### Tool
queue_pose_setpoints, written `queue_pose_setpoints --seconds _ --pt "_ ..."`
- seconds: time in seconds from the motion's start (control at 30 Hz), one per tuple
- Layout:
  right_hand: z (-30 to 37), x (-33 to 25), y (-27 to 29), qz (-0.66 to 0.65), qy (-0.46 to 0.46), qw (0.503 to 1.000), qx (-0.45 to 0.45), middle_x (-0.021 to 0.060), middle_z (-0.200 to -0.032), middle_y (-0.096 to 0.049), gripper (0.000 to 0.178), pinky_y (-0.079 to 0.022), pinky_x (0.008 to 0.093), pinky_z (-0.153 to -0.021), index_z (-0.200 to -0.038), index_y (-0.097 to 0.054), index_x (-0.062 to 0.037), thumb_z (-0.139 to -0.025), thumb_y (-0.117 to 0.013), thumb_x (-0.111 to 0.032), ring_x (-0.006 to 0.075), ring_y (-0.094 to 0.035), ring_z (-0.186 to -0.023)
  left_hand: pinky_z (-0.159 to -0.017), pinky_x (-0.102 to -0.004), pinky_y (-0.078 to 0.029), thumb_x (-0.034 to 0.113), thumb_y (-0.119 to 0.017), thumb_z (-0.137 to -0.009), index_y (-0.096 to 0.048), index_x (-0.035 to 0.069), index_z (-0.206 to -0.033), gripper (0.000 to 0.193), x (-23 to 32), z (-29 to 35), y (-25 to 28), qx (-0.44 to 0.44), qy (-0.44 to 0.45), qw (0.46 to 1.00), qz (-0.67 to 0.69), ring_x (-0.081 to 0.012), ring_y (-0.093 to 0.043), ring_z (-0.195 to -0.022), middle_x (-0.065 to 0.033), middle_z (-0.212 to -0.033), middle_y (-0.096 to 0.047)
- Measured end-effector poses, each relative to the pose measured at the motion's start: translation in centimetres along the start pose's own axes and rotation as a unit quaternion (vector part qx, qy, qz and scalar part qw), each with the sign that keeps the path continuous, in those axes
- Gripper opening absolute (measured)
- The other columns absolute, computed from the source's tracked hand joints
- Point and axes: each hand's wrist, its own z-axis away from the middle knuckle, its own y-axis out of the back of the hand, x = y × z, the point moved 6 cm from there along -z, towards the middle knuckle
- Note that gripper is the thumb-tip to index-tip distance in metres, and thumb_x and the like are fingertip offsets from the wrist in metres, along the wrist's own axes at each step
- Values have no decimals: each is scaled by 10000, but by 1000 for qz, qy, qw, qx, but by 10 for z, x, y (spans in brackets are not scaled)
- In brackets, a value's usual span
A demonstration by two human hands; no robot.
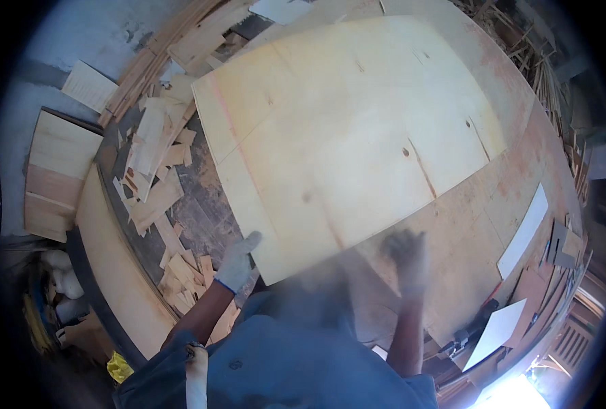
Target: The person uses a hand saw to cut a piece of plywood on a workbench. They then place a paper template on the plywood, trace its outline with a pencil, and proceed to cut along the marked line.
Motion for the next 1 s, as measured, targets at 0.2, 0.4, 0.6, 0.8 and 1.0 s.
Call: queue_pose_setpoints --seconds 0.2,0.4,0.6,0.8,1.0 --pt "-97 -90 -28 12 121 990 71 169 -1322 -567 805 -477 424 -1007 -1389 -435 8 -946 -482 -662 304 -613 -1133 -882 -338 -548 293 -574 -994 -595 -34 -1213 393 99 -18 35 12 37 994 107 -196 -674 -1021 -124 -1147 -673" --pt "-160 -78 -95 10 189 979 74 96 -1295 -632 619 -513 402 -992 -1334 -539 -38 -968 -560 -537 230 -619 -1168 -816 -302 -548 296 -550 -1006 -671 -37 -1072 361 182 -65 95 -21 -10 1000 -8 -171 -686 -916 -97 -998 -707" --pt "-147 -12 -148 273 371 873 159 90 -1218 -641 507 -537 299 -865 -1337 -532 5 -1033 -521 -400 180 -635 -1036 -772 -289 -553 345 -591 -980 -673 -21 -1089 390 286 -151 180 -45 -47 997 -45 -154 -687 -867 -90 -994 -710" --pt "-88 139 -284 -44 250 940 229 97 -1177 -630 516 -530 369 -836 -1282 -584 -13 -1007 -555 -450 173 -604 -1052 -780 -294 -553 394 -604 -974 -668 -16 -1129 443 361 -289 307 -92 14 986 -136 -155 -687 -863 -81 -1017 -712" --pt "-83 229 -290 -53 122 974 184 93 -1028 -712 486 -610 335 -596 -1227 -601 -93 -982 -551 -510 219 -710 -854 -961 -288 -497 390 -533 -1009 -585 -62 -1295 538 408 -376 340 -155 11 931 -331 -168 -642 -1088 -121 -1223 -661"
